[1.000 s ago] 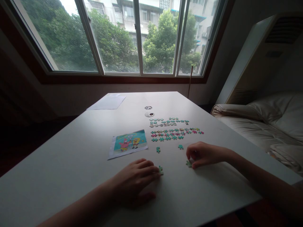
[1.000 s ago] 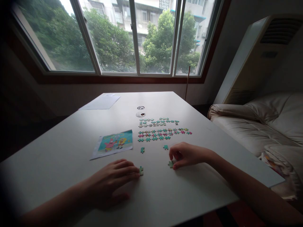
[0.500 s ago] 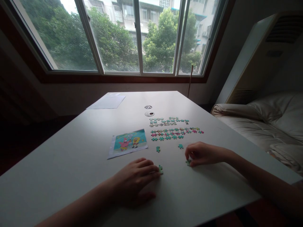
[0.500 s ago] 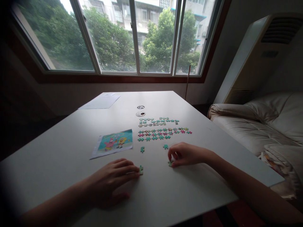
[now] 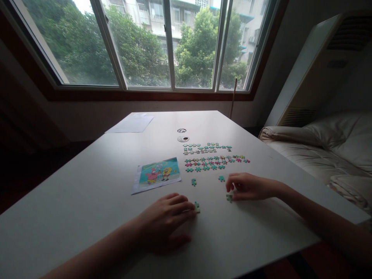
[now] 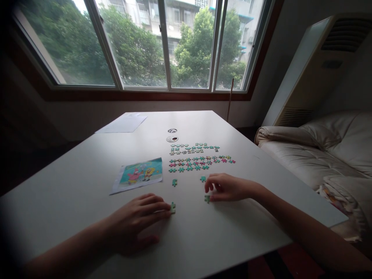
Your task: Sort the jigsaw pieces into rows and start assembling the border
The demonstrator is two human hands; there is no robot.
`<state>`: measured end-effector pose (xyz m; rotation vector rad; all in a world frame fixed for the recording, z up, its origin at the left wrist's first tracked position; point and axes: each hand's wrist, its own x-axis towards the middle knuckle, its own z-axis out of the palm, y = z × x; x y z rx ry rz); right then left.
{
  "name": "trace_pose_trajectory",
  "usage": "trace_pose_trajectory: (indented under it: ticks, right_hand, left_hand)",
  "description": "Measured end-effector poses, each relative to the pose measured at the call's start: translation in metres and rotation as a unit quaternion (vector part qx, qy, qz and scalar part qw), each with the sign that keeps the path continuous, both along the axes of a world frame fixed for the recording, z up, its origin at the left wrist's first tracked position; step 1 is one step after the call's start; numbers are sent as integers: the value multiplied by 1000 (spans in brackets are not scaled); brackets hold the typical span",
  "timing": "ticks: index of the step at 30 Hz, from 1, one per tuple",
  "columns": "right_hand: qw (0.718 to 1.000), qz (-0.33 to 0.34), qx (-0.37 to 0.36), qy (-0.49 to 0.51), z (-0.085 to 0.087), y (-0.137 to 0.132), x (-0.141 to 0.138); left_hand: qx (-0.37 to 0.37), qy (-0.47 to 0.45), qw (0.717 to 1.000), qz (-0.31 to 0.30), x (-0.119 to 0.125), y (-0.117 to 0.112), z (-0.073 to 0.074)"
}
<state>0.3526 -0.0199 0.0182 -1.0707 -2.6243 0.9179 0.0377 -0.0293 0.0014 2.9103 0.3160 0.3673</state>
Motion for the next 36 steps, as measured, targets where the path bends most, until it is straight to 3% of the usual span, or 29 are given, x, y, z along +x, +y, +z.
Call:
trace_pose_trajectory:
  ticks: [6,18,27,36]
  right_hand:
    - [1000,13,11,-17,-4,0,0]
    - [998,43,-40,5,1,0,0]
    - [999,45,-7,-26,2,1,-1]
    - [999,5,24,-47,-8,1,2]
  left_hand:
    - [-3,-2,1000,-3,0,0,1]
    - [-2,-3,1000,-2,0,0,1]
    - [-4,-5,1000,-3,-1,0,-2]
    - [-3,-3,1000,0,1,0,1]
